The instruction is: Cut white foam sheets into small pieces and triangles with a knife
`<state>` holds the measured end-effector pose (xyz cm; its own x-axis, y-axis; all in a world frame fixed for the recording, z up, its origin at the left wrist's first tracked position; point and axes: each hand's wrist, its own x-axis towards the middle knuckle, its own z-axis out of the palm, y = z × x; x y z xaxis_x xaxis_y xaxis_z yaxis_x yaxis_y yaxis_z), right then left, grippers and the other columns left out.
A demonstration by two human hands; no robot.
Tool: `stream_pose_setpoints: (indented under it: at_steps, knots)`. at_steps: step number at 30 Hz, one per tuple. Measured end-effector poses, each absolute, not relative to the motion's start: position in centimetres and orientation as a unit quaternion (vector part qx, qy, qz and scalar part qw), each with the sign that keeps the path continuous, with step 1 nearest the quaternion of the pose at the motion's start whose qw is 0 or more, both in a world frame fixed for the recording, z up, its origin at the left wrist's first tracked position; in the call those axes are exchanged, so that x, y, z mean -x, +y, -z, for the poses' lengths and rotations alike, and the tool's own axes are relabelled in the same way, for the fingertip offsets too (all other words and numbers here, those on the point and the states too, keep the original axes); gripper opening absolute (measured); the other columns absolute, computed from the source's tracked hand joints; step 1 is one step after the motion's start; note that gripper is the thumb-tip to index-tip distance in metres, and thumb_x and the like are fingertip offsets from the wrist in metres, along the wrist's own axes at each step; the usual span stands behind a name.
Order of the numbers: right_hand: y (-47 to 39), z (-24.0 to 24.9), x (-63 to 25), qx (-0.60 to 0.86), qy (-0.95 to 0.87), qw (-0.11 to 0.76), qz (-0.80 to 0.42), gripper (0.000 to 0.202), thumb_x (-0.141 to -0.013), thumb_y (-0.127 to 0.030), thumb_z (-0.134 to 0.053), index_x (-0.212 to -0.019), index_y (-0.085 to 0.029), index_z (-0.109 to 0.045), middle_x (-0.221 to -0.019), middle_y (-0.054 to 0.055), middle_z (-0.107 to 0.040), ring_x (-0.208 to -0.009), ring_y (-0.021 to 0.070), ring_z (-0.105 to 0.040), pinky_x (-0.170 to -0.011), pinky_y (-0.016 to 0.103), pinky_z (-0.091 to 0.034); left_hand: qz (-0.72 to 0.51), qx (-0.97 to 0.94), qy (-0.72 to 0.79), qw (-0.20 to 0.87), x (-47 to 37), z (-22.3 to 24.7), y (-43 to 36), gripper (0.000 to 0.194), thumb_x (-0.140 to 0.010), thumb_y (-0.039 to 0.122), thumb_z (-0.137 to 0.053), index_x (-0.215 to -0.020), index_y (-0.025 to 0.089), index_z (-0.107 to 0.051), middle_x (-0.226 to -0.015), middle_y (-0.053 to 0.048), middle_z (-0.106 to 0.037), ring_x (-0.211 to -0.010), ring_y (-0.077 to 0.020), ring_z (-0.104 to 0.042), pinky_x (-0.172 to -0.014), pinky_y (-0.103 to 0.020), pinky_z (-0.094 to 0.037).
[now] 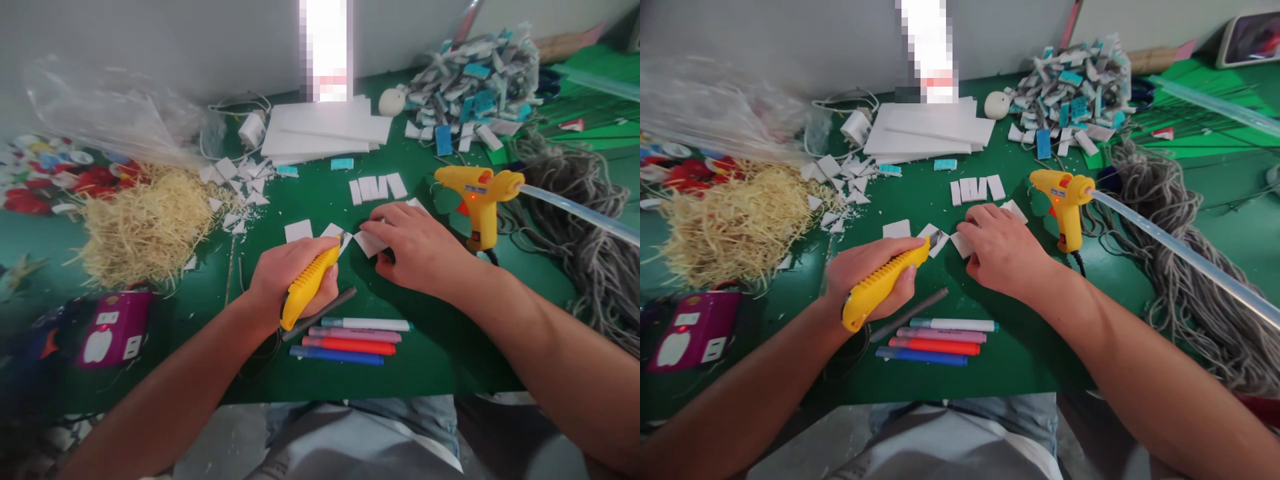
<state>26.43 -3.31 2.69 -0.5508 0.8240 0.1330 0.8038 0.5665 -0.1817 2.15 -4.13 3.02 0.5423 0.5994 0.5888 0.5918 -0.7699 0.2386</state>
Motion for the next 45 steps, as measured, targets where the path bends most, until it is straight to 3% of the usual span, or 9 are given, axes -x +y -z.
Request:
stream_pose_setpoints:
  at_steps: [11,19,24,28,32,37,42,45]
  knots:
    - [-2.6,-1.4,-27.2,0.445,-0.883,0.142,-0.046,0.044,-0.085,0.001,-0.046,-0.115,-0.016,-0.075,-0.128,0.016,-0.075,-0.119,0.0311,-0.068,-0.101,0.046,-0.054,-0.354,-0.873,0.335,0.030,-1.7,-3.2,-4.1,0.022,-0.090,0.015,-0.057,-0.108,0.020,-0.068,-0.093,-0.004,-0.084,-0.073,-0.0181,-0.081,-0.070,-0.025,-0.067]
    - [-3.1,-2.0,-27.1,0.429,-0.888,0.158,-0.059,0.042,-0.086,-0.015,-0.057,-0.125,-0.011,-0.073,-0.123,0.020,-0.074,-0.118,0.0359,-0.067,-0.103,0.052,-0.054,-0.420,-0.811,0.400,0.075,-0.6,-2.9,-4.5,0.024,-0.100,0.030,-0.059,-0.120,0.026,-0.073,-0.110,-0.004,-0.083,-0.092,-0.0214,-0.082,-0.084,-0.030,-0.069]
    - [-3.2,-2.1,-26.9,0.439,-0.881,0.162,-0.074,0.037,-0.091,-0.028,-0.064,-0.124,-0.013,-0.074,-0.122,0.019,-0.074,-0.117,0.0354,-0.068,-0.103,0.053,-0.054,-0.448,-0.765,0.439,0.144,-0.6,-2.7,-4.4,0.022,-0.103,0.038,-0.062,-0.115,0.024,-0.076,-0.108,-0.003,-0.083,-0.087,-0.0198,-0.083,-0.085,-0.028,-0.069]
    - [-3.5,-1.6,-26.1,0.459,-0.861,0.211,-0.065,0.052,-0.089,-0.040,-0.075,-0.132,-0.010,-0.070,-0.134,0.021,-0.073,-0.126,0.0375,-0.066,-0.109,0.055,-0.053,-0.414,-0.802,0.415,0.114,-0.9,-3.0,-4.6,0.022,-0.102,0.037,-0.061,-0.114,0.024,-0.075,-0.106,-0.004,-0.084,-0.084,-0.0201,-0.082,-0.081,-0.028,-0.069]
    - [-3.6,-1.3,-25.3,0.473,-0.849,0.229,-0.061,0.054,-0.086,-0.045,-0.081,-0.126,-0.011,-0.070,-0.132,0.022,-0.073,-0.124,0.0387,-0.068,-0.107,0.056,-0.054,-0.402,-0.834,0.365,0.095,-1.2,-3.0,-4.8,0.021,-0.101,0.029,-0.059,-0.118,0.025,-0.070,-0.107,-0.004,-0.084,-0.089,-0.0192,-0.082,-0.082,-0.027,-0.069]
    - [-3.3,-1.3,-25.2,0.453,-0.864,0.211,-0.059,0.035,-0.092,-0.037,-0.075,-0.116,-0.012,-0.073,-0.122,0.021,-0.076,-0.116,0.0364,-0.070,-0.103,0.054,-0.055,-0.408,-0.844,0.341,0.070,-1.1,-3.0,-5.2,0.022,-0.101,0.029,-0.059,-0.121,0.025,-0.069,-0.104,-0.004,-0.083,-0.082,-0.0190,-0.081,-0.075,-0.027,-0.068]
    - [-3.9,-1.5,-25.3,0.496,-0.842,0.207,-0.044,0.043,-0.088,-0.036,-0.076,-0.123,-0.012,-0.072,-0.128,0.022,-0.073,-0.120,0.0389,-0.067,-0.105,0.057,-0.054,-0.400,-0.837,0.373,0.023,0.1,-3.0,-4.3,0.031,-0.104,0.039,-0.067,-0.132,0.025,-0.069,-0.116,-0.006,-0.083,-0.088,-0.0217,-0.083,-0.080,-0.029,-0.069]
    - [-4.0,-1.7,-25.6,0.509,-0.839,0.189,-0.037,0.035,-0.087,-0.034,-0.075,-0.116,-0.013,-0.075,-0.125,0.021,-0.074,-0.118,0.0382,-0.068,-0.103,0.056,-0.054,-0.427,-0.829,0.361,-0.014,0.5,-2.3,-3.0,0.034,-0.099,0.031,-0.077,-0.132,0.029,-0.070,-0.119,-0.005,-0.083,-0.091,-0.0213,-0.083,-0.081,-0.029,-0.069]
